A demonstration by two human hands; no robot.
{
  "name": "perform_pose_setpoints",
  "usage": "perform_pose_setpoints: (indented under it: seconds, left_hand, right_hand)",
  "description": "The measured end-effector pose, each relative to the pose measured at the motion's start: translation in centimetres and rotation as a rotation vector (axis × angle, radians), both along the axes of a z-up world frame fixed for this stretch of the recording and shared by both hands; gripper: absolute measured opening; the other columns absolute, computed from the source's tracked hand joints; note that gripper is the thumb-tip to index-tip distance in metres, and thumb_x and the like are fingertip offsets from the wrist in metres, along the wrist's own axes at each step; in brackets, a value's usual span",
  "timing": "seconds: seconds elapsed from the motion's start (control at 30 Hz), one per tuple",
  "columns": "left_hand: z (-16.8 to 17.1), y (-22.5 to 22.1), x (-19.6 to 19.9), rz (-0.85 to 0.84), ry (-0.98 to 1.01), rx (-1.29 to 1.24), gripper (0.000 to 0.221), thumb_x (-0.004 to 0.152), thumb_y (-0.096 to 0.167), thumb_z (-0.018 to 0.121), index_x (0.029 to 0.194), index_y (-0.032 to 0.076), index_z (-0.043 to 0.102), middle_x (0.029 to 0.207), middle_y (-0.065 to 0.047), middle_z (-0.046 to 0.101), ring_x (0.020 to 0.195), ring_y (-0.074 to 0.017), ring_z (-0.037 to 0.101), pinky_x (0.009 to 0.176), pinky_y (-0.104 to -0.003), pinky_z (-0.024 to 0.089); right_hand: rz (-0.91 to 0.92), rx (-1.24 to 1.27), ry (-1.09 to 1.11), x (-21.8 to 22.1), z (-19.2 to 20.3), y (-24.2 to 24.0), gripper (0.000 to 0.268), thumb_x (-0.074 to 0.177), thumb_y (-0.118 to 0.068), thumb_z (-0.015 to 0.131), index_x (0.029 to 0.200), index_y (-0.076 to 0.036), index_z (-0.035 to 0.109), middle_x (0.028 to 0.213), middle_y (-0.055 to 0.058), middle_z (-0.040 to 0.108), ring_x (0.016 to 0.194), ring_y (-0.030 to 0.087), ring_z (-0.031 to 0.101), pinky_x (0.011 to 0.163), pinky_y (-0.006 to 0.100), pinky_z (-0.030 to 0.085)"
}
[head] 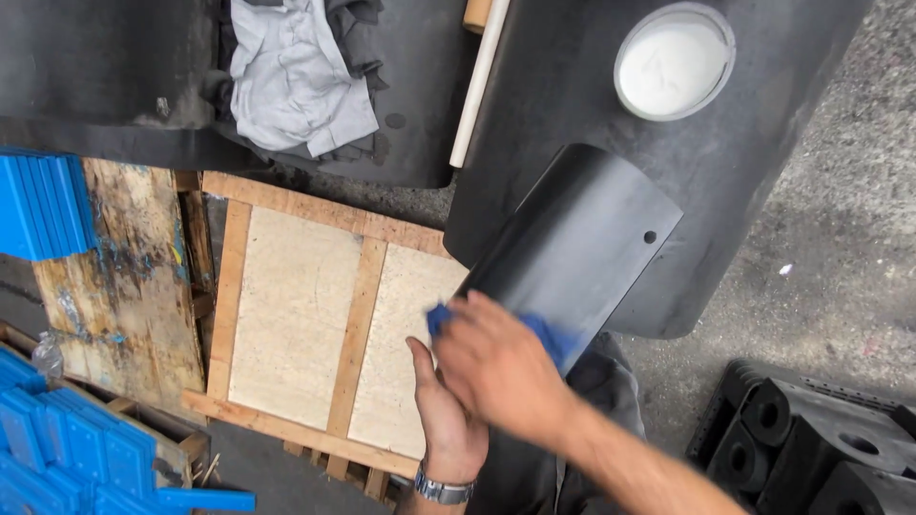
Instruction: Cleaning and wiping down large black industrial rubber or foam components with a white liquid and a blue cloth.
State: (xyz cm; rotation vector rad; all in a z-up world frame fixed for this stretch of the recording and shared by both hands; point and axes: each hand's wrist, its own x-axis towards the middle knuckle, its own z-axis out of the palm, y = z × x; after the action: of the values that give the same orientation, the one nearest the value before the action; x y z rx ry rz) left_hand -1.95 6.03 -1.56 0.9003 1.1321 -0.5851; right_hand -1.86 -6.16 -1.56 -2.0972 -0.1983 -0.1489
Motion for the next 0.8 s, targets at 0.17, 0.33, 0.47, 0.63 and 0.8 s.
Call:
perform_pose_setpoints:
  seconds: [0.17, 0.33, 0.47, 0.63, 0.8]
  left_hand:
    - [-0.4, -0.4, -0.3, -0.077, -0.173, 0.137, 0.064, 0.099, 0.053, 0.049, 0.135, 0.001, 0.056, 0.130, -0.018, 0.065, 0.117, -0.0247, 0.062, 0.100, -0.039, 0.047]
    - [0.1, -1.5, -0.7, -0.313, -0.287, 0.235, 0.055, 0.087, 0.025, 0.073, 0.131, -0.004, 0.056, 0.129, -0.015, 0.069, 0.118, -0.0205, 0.064, 0.103, -0.035, 0.048]
    - [1.5, -3.7, -0.5, -0.379, -0.459, 0.373, 0.048, 0.087, 0.019, 0.078, 0.120, -0.008, 0.055, 0.110, -0.021, 0.070, 0.098, -0.0240, 0.065, 0.089, -0.039, 0.053]
    - [3.9, -7.4, 0.5, -0.992, -0.872, 0.806, 0.056, 0.078, 0.027, 0.084, 0.113, -0.005, 0.055, 0.100, -0.017, 0.073, 0.091, -0.0299, 0.067, 0.082, -0.043, 0.052]
    - [2.8, -8.2, 1.5, -1.445, -1.214, 0.880, 0.059, 0.083, 0.028, 0.083, 0.122, -0.006, 0.055, 0.095, -0.019, 0.070, 0.089, -0.0323, 0.066, 0.084, -0.046, 0.047]
  right_hand:
    - [-0.405, -0.170, 0.034, 2.1, -2.8, -4.9, 0.022, 0.080, -0.005, 0.073, 0.102, -0.007, 0.070, 0.108, 0.014, 0.068, 0.122, 0.036, 0.063, 0.110, 0.047, 0.048]
    - [-1.081, 0.045, 0.120, -3.1, -11.9, -10.4, 0.021, 0.109, -0.017, 0.055, 0.122, -0.004, 0.064, 0.129, 0.016, 0.066, 0.125, 0.031, 0.061, 0.111, 0.040, 0.047]
    - [-1.356, 0.405, 0.200, -4.4, -16.5, -8.3, 0.038, 0.114, -0.033, 0.042, 0.131, -0.002, 0.057, 0.128, 0.013, 0.064, 0.121, 0.023, 0.059, 0.107, 0.037, 0.045]
    - [-1.417, 0.861, 0.609, -7.7, -15.6, -2.7, 0.036, 0.106, -0.032, 0.051, 0.127, -0.003, 0.058, 0.117, 0.010, 0.065, 0.103, 0.018, 0.060, 0.092, 0.034, 0.051]
    - [-1.307, 1.012, 0.592, -11.7, -10.3, -5.3, 0.034, 0.105, -0.029, 0.053, 0.125, -0.003, 0.061, 0.111, 0.010, 0.067, 0.097, 0.017, 0.062, 0.089, 0.032, 0.053]
